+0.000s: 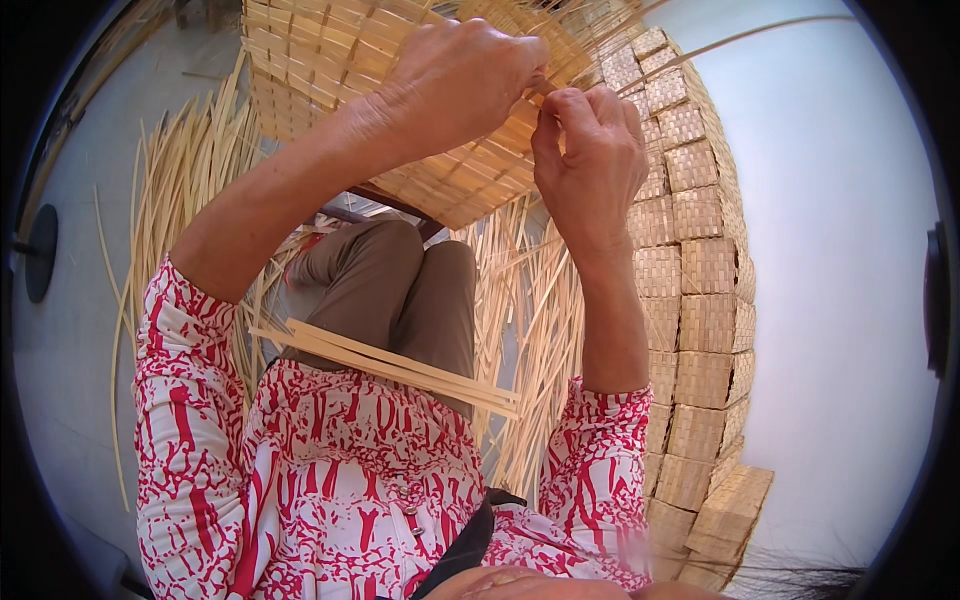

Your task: The person weaves a rectangular basket using thin bamboo strips, interlacing them through a pre-formed frame. They use shears to trim excess strip ends and continue adding new strips to build up the basket walls.

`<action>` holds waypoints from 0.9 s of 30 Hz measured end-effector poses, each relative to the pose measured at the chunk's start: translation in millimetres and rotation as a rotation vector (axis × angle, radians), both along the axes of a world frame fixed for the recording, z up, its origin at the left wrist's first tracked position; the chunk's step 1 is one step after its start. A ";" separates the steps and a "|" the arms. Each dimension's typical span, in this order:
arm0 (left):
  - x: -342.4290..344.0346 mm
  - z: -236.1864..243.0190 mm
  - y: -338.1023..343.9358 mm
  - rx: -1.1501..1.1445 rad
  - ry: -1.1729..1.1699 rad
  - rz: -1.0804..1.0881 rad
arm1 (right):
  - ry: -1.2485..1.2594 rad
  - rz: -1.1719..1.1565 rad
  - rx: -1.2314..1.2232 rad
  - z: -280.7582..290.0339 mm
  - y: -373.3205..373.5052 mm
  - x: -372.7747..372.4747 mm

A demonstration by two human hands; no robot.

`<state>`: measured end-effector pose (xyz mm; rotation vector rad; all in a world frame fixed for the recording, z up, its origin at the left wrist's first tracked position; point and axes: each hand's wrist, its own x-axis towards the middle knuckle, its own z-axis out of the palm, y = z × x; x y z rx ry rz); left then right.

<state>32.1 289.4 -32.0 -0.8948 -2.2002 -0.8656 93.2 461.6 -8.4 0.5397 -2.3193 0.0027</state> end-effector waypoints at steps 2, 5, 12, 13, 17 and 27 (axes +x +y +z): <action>-0.2 -1.9 -1.4 0.016 0.022 -0.002 | 0.015 0.034 -0.034 -4.1 -1.6 -1.6; 1.7 2.3 0.5 0.035 0.001 -0.020 | 0.057 0.068 -0.071 -6.8 -0.9 -2.6; -6.8 0.1 5.3 0.036 0.028 -0.064 | 0.020 0.260 -0.171 -27.9 -3.8 -4.0; -7.8 -2.1 4.8 0.043 0.031 -0.059 | -0.015 0.300 -0.260 -30.1 -5.3 2.6; -14.8 -12.4 9.7 0.169 -0.031 -0.142 | 0.069 0.382 0.048 -24.6 7.7 16.7; -9.5 20.0 13.0 0.239 -0.639 -0.284 | 0.054 0.423 0.594 90.6 18.0 -36.8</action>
